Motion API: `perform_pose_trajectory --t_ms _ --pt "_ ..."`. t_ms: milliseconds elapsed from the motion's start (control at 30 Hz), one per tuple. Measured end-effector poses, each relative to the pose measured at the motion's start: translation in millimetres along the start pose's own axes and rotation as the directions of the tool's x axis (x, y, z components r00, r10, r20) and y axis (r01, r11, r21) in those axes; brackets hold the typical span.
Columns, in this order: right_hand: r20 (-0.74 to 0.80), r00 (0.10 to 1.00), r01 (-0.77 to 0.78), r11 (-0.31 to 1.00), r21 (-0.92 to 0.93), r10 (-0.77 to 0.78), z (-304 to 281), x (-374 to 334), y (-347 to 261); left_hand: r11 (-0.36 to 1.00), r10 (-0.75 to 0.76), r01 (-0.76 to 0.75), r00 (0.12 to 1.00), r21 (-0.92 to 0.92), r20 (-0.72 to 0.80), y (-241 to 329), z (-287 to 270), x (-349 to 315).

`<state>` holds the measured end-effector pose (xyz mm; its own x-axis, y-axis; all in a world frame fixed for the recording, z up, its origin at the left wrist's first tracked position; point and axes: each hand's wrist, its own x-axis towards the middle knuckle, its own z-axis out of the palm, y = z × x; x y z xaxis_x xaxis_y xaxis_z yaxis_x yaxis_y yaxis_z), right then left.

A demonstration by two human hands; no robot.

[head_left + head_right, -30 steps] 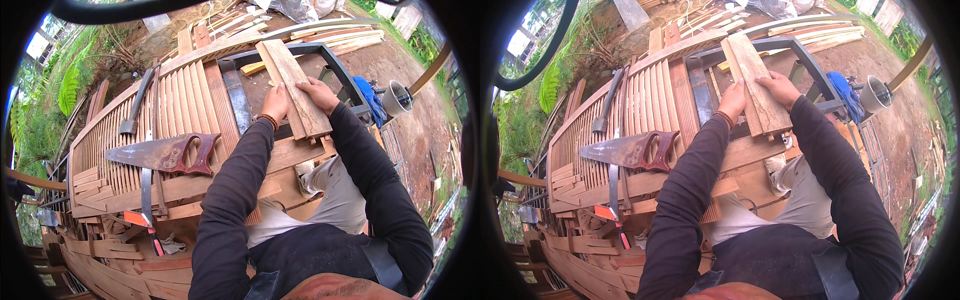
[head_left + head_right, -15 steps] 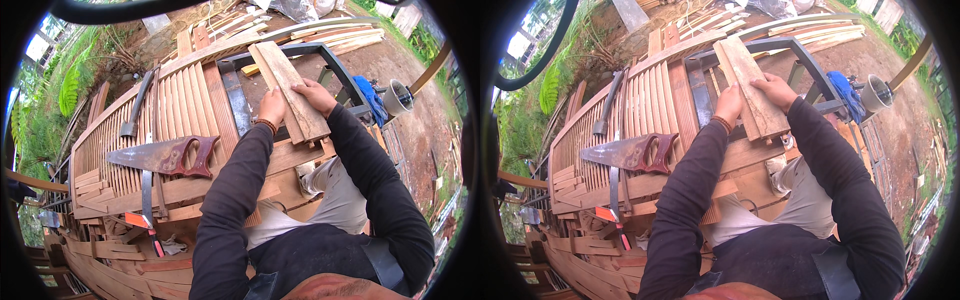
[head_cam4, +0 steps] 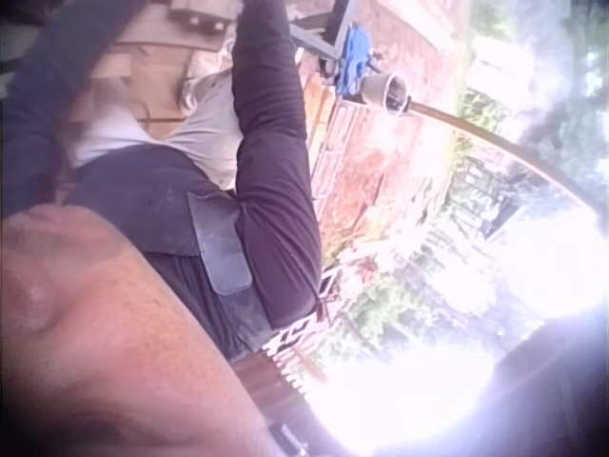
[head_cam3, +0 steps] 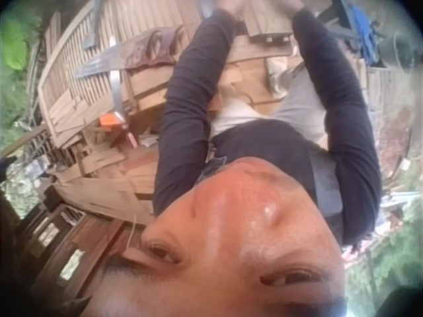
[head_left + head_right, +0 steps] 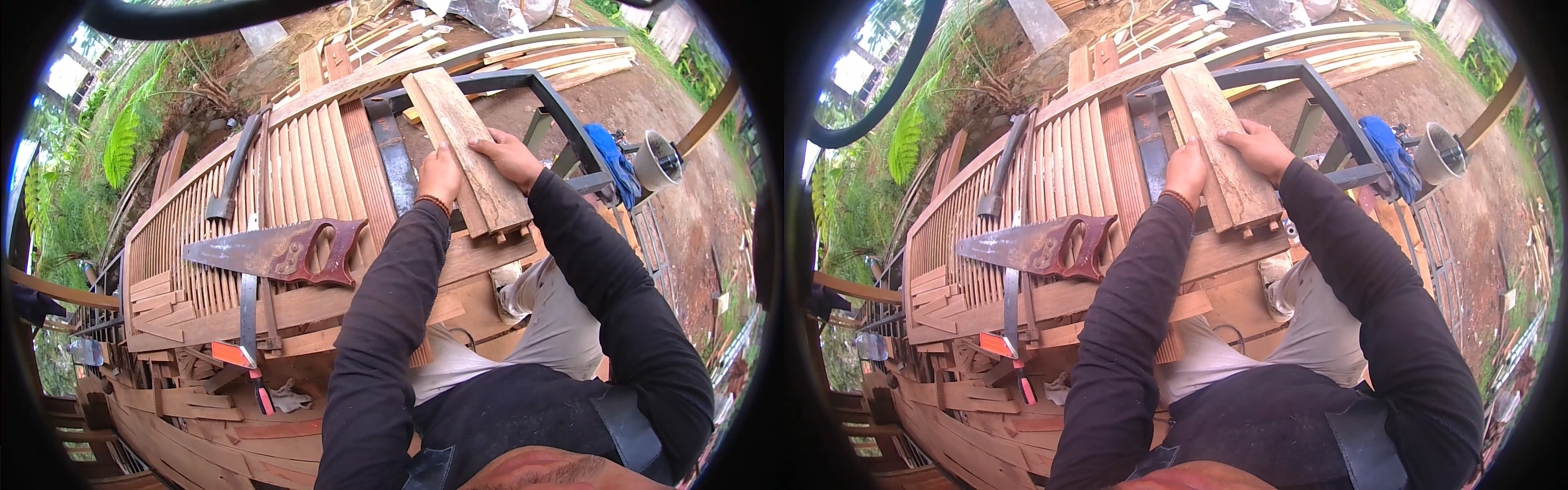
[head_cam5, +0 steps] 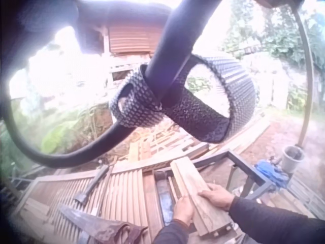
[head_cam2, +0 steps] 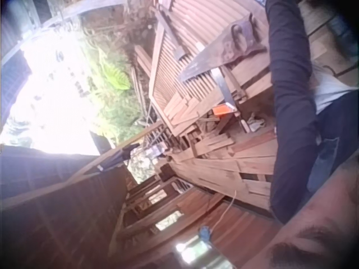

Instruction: The person uses a corded drill to fasten wooden slats to a metal frame. They then use a hand saw to cut a wooden piece and fit it into the frame, adjusting the slats by hand to complete the assembly.

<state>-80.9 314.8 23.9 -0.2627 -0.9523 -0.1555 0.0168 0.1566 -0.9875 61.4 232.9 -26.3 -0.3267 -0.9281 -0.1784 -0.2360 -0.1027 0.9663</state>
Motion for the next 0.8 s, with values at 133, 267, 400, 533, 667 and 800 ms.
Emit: perform_pose_trajectory --t_ms 133,267,400,533,667,800 --pt "-0.027 0.999 -0.031 0.999 -0.029 0.030 -2.8 -3.3 -1.6 0.997 0.016 -0.014 1.000 0.071 -0.026 7.2 3.0 -6.6" --pt "-0.009 0.999 -0.033 0.999 -0.021 0.033 -4.8 1.6 4.1 0.993 0.045 -0.040 0.998 0.115 -0.047 0.6 3.2 -1.4" --pt "-0.021 0.999 -0.030 1.000 -0.004 0.030 -7.4 1.7 5.6 0.994 0.039 -0.035 0.998 0.106 -0.039 1.7 4.6 -3.5" --pt "-0.025 1.000 -0.011 0.999 -0.034 0.011 -5.4 2.5 3.9 0.996 0.040 -0.038 0.999 0.085 -0.027 1.2 2.7 -3.9" --pt "-0.030 1.000 -0.001 0.999 -0.045 0.000 -5.1 1.5 2.2 0.994 0.036 -0.033 0.999 0.106 -0.023 3.2 3.5 -5.5" --pt "-0.033 0.999 0.015 0.996 -0.089 -0.018 -2.1 0.5 -0.3 0.995 0.045 -0.042 0.999 0.090 -0.028 1.5 1.0 -3.4"
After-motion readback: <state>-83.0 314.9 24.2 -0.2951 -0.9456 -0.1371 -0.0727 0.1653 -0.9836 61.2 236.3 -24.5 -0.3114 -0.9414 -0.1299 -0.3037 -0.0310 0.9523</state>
